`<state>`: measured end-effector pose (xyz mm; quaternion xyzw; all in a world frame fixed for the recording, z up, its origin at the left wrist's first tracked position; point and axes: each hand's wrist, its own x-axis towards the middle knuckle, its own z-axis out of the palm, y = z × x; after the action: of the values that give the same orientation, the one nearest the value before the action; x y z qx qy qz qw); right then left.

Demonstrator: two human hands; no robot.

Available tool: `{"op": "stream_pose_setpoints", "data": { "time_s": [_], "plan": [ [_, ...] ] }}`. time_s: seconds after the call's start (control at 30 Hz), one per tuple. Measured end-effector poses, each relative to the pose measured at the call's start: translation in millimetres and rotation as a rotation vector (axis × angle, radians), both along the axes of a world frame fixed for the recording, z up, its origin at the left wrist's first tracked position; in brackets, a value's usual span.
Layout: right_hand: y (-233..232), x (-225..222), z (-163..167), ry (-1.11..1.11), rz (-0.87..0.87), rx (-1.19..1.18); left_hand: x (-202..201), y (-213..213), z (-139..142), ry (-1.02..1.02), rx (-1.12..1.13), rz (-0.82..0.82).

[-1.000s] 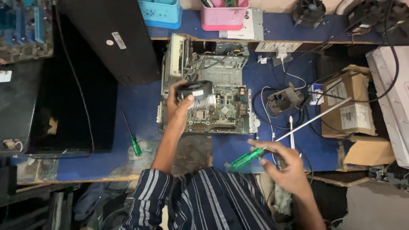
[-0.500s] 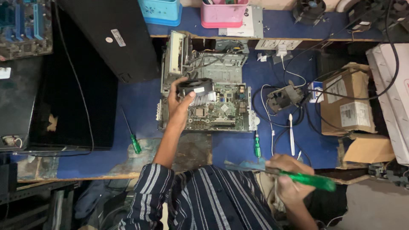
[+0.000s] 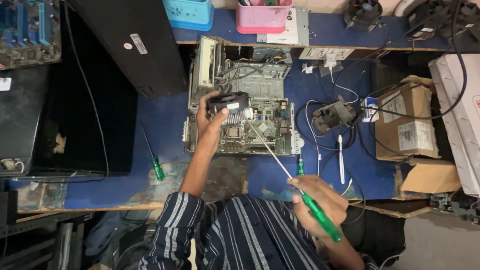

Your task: The person cleans desktop computer parts at a workbench. They brush a RAM module with a toothbrush, work on the motherboard inside an open case, then hold a heatsink and fan assembly and brush its fins and blades, turning it to clean different sides.

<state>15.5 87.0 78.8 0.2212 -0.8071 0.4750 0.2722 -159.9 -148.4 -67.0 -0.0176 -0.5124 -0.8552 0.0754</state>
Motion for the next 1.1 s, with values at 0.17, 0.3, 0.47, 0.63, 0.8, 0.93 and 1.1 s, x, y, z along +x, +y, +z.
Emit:
{"op": "stream_pose_setpoints", "data": {
  "time_s": [0.17, 0.3, 0.47, 0.63, 0.8, 0.93, 1.1],
  "plan": [
    [-2.4, -0.9, 4.0, 0.003, 0.048, 0.078, -1.5, 0.9, -2.9, -0.011, -0.002, -0.005],
    [-4.1, -0.2, 1.3, -0.005, 0.061, 0.093, -1.3, 1.8, -3.3, -0.027, -0.015, 0.0],
    [-4.4, -1.0, -7.9, -0.007, 0.088, 0.082, 0.1, 1.8, -1.5, -0.05, -0.052, 0.006],
    [-7.2, -3.7, -9.6, -0.012, 0.074, 0.108, 0.7, 4.2, 1.9, -0.057, -0.078, 0.015],
    [-12.3, -1.8, 7.2, -0.002, 0.077, 0.155, 3.8, 5.8, 7.0, -0.081, -0.075, -0.012],
    [-15.0, -1.0, 22.9, 0.007, 0.1, 0.147, 6.9, 6.4, 11.2, 0.033, -0.142, -0.021],
    [-16.1, -0.5, 33.2, 0.042, 0.122, 0.149, 6.2, 6.9, 14.9, 0.052, -0.126, -0.007]
  ]
}}
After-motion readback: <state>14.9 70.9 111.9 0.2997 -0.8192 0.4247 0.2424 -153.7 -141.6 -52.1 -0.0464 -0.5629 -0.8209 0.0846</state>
